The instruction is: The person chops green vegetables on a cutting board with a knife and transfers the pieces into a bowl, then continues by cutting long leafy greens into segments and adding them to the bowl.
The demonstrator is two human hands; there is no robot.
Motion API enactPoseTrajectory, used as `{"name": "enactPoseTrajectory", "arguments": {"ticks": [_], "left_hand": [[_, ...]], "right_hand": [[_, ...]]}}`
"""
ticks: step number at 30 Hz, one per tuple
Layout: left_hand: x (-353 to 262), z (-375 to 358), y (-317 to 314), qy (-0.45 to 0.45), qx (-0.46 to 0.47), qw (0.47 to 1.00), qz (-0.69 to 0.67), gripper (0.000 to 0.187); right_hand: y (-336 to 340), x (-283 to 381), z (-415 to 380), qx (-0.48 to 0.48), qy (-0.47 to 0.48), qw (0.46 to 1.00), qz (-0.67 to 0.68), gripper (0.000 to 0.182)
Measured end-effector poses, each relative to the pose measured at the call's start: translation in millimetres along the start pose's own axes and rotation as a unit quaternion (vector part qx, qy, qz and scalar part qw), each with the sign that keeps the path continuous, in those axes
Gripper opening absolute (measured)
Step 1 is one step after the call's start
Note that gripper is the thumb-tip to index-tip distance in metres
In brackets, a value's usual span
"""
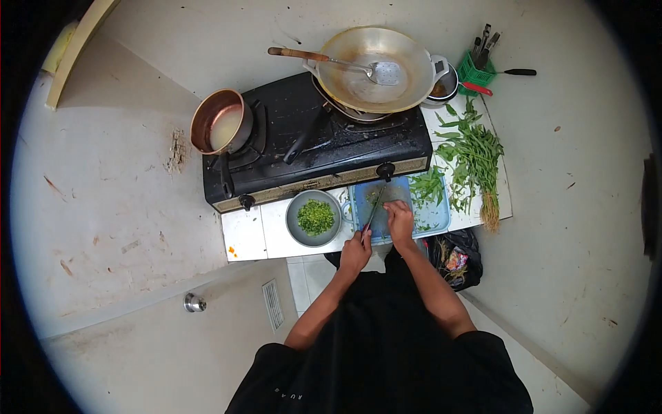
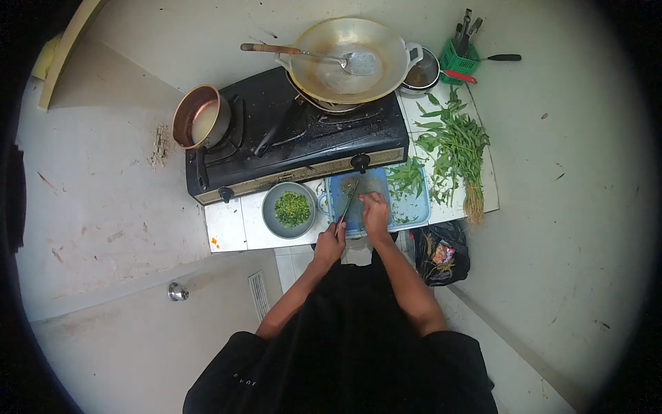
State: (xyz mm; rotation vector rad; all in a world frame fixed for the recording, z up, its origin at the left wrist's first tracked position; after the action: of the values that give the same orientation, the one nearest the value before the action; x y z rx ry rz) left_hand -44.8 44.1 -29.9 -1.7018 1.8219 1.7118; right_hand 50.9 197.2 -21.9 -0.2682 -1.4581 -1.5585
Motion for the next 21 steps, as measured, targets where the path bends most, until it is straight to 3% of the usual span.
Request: {"name": "enactPoseTrajectory", "arguments": {"ticks": [12, 18, 21], "left_hand": [[-10, 3, -10, -0.001, 0.046, 0.999, -0.001, 0.044], [-11, 14, -15, -0.014, 0.006, 1.0, 0.028, 0.045], [-7, -2, -11, 0.001, 0.03, 0.999, 0.023, 0.043]], "right_hand": [[1, 6, -6, 0.003, 0.006, 0.999, -0.047, 0.018], [-6, -2, -7, 0.008, 0.002, 0.999, -0.035, 0.019], [-4, -2, -7, 0.004, -0.01, 1.0, -0.018, 0.015]]}}
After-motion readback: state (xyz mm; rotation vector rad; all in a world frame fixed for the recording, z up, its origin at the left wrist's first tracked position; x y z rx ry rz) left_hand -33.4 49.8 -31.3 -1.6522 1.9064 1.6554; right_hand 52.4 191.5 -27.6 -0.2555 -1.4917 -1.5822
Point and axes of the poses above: each hand's wrist, its own z-axis towards the middle knuckle, its own y-axis out of the back of the hand, x = y × z, the point moved 5 cm from there along z, towards the middle knuckle, and after that the axes turned 2 degrees about -z, right-handed, at the moved point
